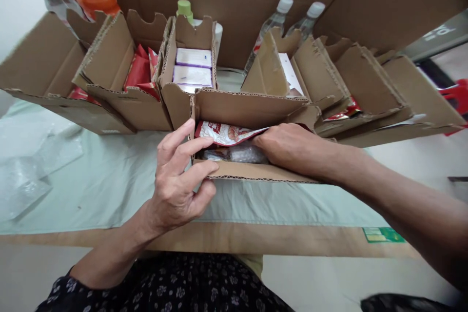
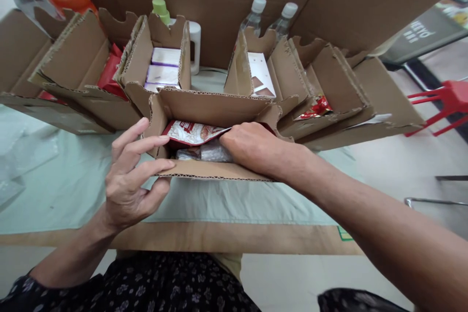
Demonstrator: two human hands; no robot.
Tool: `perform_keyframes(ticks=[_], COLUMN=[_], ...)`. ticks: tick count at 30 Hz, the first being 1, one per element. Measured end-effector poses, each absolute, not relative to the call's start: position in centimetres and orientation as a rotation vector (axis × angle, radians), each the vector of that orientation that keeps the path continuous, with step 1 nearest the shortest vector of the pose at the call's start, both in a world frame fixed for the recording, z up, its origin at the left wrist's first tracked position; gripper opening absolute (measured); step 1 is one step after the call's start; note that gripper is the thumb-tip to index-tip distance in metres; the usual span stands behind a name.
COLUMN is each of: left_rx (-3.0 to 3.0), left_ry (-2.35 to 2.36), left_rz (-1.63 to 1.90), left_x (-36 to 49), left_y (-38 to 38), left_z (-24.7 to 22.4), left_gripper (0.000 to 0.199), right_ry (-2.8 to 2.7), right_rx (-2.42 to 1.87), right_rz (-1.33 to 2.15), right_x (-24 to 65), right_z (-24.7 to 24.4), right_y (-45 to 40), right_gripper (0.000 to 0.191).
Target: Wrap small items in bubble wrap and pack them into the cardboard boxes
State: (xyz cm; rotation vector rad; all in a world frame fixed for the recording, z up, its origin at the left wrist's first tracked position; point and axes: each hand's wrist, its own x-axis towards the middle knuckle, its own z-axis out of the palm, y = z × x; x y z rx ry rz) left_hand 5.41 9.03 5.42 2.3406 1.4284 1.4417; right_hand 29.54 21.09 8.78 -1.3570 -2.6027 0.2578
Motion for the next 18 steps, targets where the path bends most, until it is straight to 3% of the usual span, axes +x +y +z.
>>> perform_keyframes(ticks=[3, 7, 10, 13, 16, 18], left_rx=[2.364, 2.402, 2.280, 2.098, 1.890, 1.805], left_ry=[1.451, 1.440, 1.538, 1.575, 1.535, 1.475], left_rz=[1.427, 1.485, 1.596, 1.654, 1.531, 1.435], left_x=[5.6, 5.9, 5.5, 4.6, 4.2, 4.5], left_y=[9.1, 8.6, 7.9, 7.7, 8.5, 9.5], left_z=[5.5, 5.7, 5.4, 4.1, 1.8, 0.3], left_gripper=[0.020, 0.026, 0.049, 0.075, 0.082, 0.080], right_ry=[-2.940, -2.687, -2.525, -2.113, -1.846, -1.885], right_rx=[-1.359, -1.427, -1.376, -1.453, -1.538, -1.536], right_rz=[0.132, 0.007, -0.196, -0.340, -0.111, 0.209], right_x=[30.0, 31.1, 33.2, 36.5, 39.0, 39.0], right_z=[7.9, 10.3, 13.7, 14.9, 11.8, 8.2], right_y=[21.6, 19.9, 16.3, 12.5, 10.8, 11.1], right_gripper=[0.023, 0.044, 0.043, 0.028, 0.021, 0.039])
